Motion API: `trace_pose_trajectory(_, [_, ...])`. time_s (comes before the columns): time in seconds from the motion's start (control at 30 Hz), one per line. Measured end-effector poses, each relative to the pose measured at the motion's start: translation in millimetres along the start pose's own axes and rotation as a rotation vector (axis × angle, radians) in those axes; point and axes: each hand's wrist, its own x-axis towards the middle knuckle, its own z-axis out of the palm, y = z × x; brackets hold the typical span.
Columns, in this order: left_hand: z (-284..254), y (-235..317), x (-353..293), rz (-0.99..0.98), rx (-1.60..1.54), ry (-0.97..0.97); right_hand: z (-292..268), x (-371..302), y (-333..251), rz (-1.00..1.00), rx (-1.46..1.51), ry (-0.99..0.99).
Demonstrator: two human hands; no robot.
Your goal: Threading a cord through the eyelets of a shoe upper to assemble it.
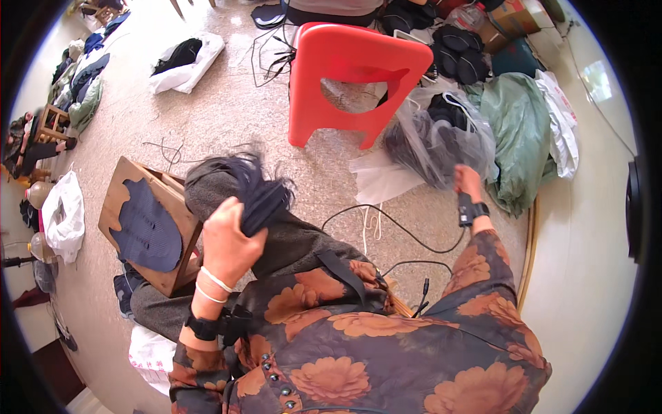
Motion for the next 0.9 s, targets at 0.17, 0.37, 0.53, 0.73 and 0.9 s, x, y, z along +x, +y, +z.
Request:
trace_pose_trajectory(0.17, [52.0,-12.4,-16.3,-0.070,0.180,-0.209,112.0,-106.0,-108.3,-0.123,0.118,-0.348])
trace_pose_trajectory(0.37, [43.5,-4.0,-14.3,-0.082,0.193,-0.268,175.0,-166.7,-149.3,-0.110,0.136,-0.647])
trace_pose_trajectory(0.53, [30.7,-10.0,-12.8,0.012,0.091,-0.110,247.0,-194.0,-155.7,-0.243,0.062,-0.872])
trace_pose_trajectory(0.73, [-30.5,-28.4,-13.7,-0.118,-0.243,0.289,334.3,-237.5,-173.2,-0.765,-0.079,-1.118])
trace_pose_trajectory(0.9, [-79.1,-42.3,-46.0,-0.145,-0.286,0.300,378.5,-369.5,-191.3,-1.006,-0.392,-1.545])
